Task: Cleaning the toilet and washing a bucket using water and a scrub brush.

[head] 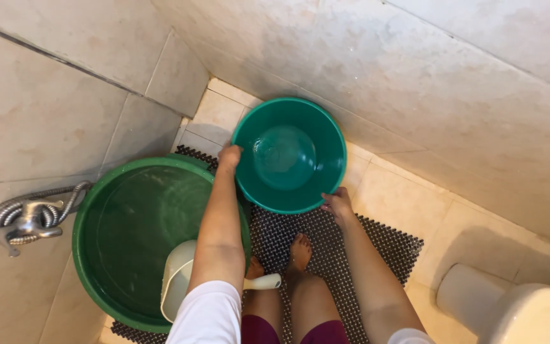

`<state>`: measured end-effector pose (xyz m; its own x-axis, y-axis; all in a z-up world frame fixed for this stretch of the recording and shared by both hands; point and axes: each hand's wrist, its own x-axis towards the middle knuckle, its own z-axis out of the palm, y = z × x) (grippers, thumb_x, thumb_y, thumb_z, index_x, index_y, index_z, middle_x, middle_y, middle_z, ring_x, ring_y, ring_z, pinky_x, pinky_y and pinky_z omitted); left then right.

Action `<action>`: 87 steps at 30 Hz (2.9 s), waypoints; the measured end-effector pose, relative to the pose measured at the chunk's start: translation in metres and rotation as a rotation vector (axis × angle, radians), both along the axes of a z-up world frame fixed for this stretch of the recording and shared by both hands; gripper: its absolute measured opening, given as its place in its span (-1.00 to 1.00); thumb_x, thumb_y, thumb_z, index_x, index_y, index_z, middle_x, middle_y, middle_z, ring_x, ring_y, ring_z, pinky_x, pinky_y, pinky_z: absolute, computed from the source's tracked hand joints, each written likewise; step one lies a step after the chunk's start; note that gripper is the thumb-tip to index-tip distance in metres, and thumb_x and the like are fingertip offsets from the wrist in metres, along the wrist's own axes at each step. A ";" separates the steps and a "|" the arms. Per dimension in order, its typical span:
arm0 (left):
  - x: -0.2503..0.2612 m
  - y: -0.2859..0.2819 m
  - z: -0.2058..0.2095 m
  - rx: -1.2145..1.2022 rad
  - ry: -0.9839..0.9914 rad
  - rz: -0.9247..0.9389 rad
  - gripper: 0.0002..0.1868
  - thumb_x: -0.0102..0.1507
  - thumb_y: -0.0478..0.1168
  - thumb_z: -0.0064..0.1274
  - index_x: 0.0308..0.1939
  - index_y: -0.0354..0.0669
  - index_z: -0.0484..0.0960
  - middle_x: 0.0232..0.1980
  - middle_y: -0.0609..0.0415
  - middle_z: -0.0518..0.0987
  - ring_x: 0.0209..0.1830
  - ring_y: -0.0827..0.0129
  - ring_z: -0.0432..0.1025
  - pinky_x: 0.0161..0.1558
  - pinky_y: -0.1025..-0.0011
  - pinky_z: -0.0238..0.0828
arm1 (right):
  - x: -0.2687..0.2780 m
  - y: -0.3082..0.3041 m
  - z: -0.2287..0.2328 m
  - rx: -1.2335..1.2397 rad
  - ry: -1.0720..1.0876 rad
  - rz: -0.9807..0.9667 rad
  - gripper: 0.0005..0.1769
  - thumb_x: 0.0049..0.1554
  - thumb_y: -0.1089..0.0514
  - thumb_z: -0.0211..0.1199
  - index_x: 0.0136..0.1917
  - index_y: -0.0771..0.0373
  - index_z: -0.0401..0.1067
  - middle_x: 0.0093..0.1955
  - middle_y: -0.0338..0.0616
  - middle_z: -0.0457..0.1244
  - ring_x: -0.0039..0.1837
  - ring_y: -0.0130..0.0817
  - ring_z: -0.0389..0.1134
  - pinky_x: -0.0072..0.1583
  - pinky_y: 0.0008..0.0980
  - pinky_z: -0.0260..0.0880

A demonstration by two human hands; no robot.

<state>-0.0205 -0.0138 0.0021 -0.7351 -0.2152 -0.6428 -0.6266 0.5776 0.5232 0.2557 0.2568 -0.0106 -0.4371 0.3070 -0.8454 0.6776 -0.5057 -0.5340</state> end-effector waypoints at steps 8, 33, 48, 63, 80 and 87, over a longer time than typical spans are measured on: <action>0.038 0.001 -0.016 0.229 0.022 -0.139 -0.56 0.09 -0.25 0.03 0.04 -0.27 0.67 0.05 -0.23 0.66 0.07 -0.04 0.51 0.07 0.15 0.42 | 0.041 0.047 0.069 0.106 0.042 -0.049 -0.72 0.08 0.36 0.23 0.02 0.22 0.23 -0.11 -0.09 0.30 -0.16 -0.28 0.35 -0.20 -0.33 0.44; 0.234 -0.130 0.147 0.635 0.077 0.101 -0.71 0.44 -0.08 -0.06 -0.22 -0.16 0.64 -0.45 0.16 0.52 -0.52 0.52 0.36 -0.49 0.42 0.35 | 0.054 -0.210 0.563 0.769 0.328 0.552 -0.63 -0.12 0.31 0.50 -0.30 0.27 0.25 -0.43 -0.21 0.26 -0.39 -0.52 0.27 -0.35 -0.45 0.28; 0.258 -0.129 0.138 0.266 0.240 -0.075 -0.71 0.27 -0.34 -0.08 -0.04 -0.06 0.71 -0.22 -0.17 0.69 -0.31 0.14 0.60 -0.26 0.17 0.54 | 0.048 -0.284 0.571 0.977 0.411 0.912 -0.61 -0.11 0.15 0.53 -0.22 0.27 0.30 -0.33 -0.09 0.29 -0.38 -0.18 0.38 -0.30 -0.18 0.40; 0.283 -0.115 0.132 0.480 0.351 -0.145 -0.84 0.18 -0.27 0.21 -0.16 -0.19 0.72 -0.26 -0.07 0.70 -0.28 0.32 0.60 -0.24 0.28 0.52 | 0.062 -0.307 0.556 1.103 0.441 1.019 -0.59 -0.08 0.09 0.51 -0.12 0.30 0.35 -0.20 0.06 0.34 -0.26 0.09 0.40 -0.23 -0.04 0.41; 0.296 -0.089 0.207 0.825 0.280 0.135 -0.64 0.29 -0.15 0.27 0.09 -0.27 0.66 -0.24 0.19 0.54 -0.26 0.53 0.37 -0.16 0.50 0.35 | 0.235 -0.054 0.436 0.530 0.469 -0.079 -0.66 -0.09 0.50 0.22 -0.17 0.14 0.24 -0.29 -0.37 0.19 -0.28 -0.56 0.19 -0.25 -0.53 0.13; 0.347 -0.038 0.226 0.438 0.286 -0.312 -0.63 0.12 -0.19 0.31 -0.05 -0.24 0.61 -0.24 -0.01 0.61 -0.24 0.25 0.49 -0.15 0.33 0.44 | 0.372 -0.003 0.321 0.459 0.328 -0.204 -0.77 0.01 0.40 0.17 -0.09 0.15 0.34 -0.19 -0.25 0.28 -0.17 -0.42 0.30 -0.19 -0.43 0.31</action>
<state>0.3266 -0.0513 0.2283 -0.8775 0.2785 -0.3904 -0.2617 0.4041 0.8765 0.6274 0.2535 0.3105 -0.5464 0.7142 -0.4375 0.3538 -0.2767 -0.8935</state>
